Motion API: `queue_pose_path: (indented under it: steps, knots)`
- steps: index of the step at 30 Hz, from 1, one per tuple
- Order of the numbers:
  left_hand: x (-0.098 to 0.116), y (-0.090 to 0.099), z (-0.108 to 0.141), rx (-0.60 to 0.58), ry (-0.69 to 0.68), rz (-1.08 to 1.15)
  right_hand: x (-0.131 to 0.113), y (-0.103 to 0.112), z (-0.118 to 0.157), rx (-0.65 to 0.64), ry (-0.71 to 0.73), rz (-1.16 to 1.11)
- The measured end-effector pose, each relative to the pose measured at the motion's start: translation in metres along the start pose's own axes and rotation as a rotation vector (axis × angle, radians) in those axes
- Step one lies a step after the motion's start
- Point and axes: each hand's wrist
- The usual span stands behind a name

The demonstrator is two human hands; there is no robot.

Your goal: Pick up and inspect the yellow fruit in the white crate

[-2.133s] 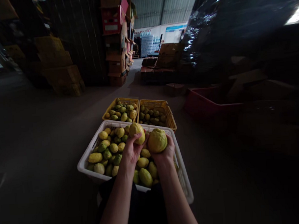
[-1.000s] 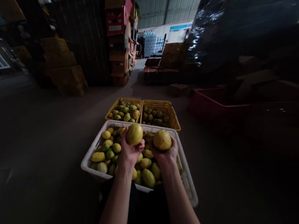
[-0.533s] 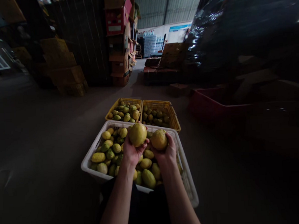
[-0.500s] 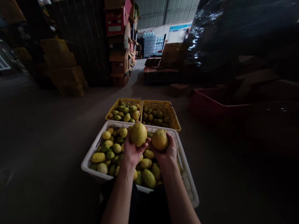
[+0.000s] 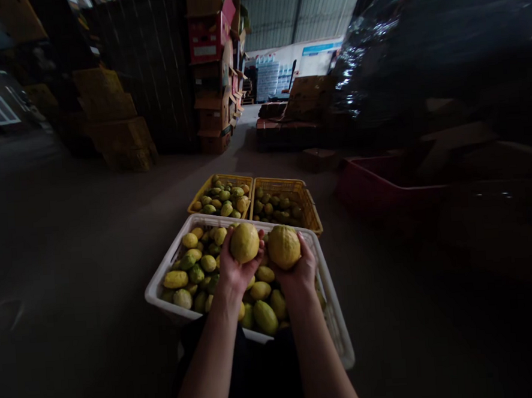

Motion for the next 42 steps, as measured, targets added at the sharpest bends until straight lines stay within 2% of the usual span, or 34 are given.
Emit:
queue_pose_path:
  steps: [3,6,12,15,23,31,37,42]
  knots:
    - [-0.0009,0.0028,-0.0030,-0.031,-0.032,-0.037,0.0004,0.0025,-0.0015,-0.044,0.002,0.012]
    - [-0.0025,0.0038,-0.0036,-0.046,-0.051,-0.025,-0.0002,0.0015,-0.0002,-0.015,-0.023,0.026]
    - [-0.0032,0.0001,-0.0016,0.091,-0.124,0.018,-0.0005,-0.0047,0.0052,0.021,-0.002,0.026]
    - [-0.0013,0.0013,-0.0013,0.131,-0.095,0.012,-0.0019,-0.0027,0.0048,0.024,0.002,-0.007]
    - [-0.0007,0.0065,-0.0006,0.016,-0.037,-0.088,-0.0020,-0.0007,0.0008,-0.104,-0.069,-0.059]
    - [-0.0024,0.0032,0.0014,-0.073,-0.056,-0.115,-0.0037,-0.0047,0.0028,-0.089,-0.013,0.008]
    - [-0.0023,0.0020,0.0027,-0.055,-0.082,-0.063,-0.0024,-0.0068,0.0057,-0.051,-0.064,-0.028]
    - [-0.0024,-0.0007,0.0033,0.007,-0.128,-0.012,-0.0029,0.0001,0.0023,-0.136,-0.035,-0.033]
Point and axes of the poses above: each hand's wrist, its own z-axis away from the middle knuckle, its own y-axis out of the back of the hand, x = y × z, and after that the axes turned 10 degrees about z, right-handed
